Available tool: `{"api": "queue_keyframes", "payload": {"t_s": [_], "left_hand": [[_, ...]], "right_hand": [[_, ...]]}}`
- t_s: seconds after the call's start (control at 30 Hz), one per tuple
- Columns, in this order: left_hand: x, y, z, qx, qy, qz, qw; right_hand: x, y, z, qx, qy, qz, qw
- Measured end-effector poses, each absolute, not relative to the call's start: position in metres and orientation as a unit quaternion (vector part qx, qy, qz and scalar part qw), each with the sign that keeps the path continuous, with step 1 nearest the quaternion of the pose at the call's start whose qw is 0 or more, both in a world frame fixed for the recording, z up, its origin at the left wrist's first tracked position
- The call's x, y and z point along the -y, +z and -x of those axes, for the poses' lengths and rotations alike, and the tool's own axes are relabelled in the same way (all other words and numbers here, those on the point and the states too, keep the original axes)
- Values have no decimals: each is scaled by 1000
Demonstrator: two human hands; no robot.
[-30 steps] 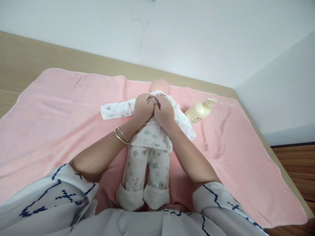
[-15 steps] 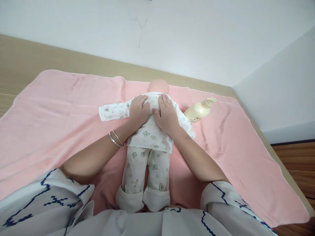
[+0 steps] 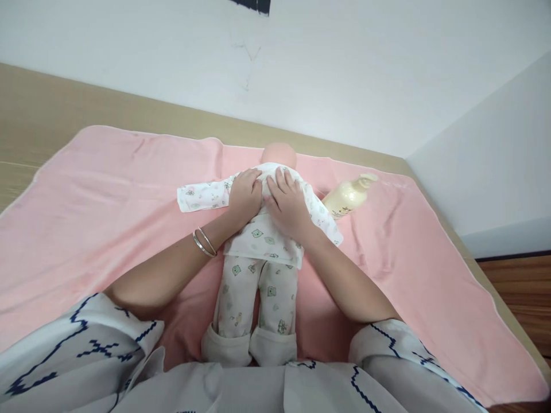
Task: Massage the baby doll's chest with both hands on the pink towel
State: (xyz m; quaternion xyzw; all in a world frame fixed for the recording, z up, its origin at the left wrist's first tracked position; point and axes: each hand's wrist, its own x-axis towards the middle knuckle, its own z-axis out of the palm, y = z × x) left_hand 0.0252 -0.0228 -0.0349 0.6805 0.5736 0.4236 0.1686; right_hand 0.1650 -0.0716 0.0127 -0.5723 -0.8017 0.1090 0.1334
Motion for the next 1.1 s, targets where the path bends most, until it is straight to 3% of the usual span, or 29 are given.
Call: {"api": "queue_keyframes", "payload": {"t_s": [0.2, 0.43, 0.53, 0.7, 0.83, 1.1], "left_hand": [[47, -27, -34, -554, 357, -742, 127], [27, -26, -20, -557, 338, -741, 162], [21, -23, -16, -552, 332, -749, 154], [43, -18, -26, -527, 306, -783, 125], [55, -12, -30, -518, 295, -788, 153], [22, -17, -19, -536, 278, -781, 160]], "right_hand": [[50, 16, -182, 738, 121, 650, 138], [97, 24, -158, 767, -2, 637, 76], [104, 25, -157, 786, -3, 610, 103], [65, 23, -180, 773, 95, 607, 157], [43, 13, -191, 771, 81, 607, 175], [94, 28, -164, 788, 2, 607, 101]]}}
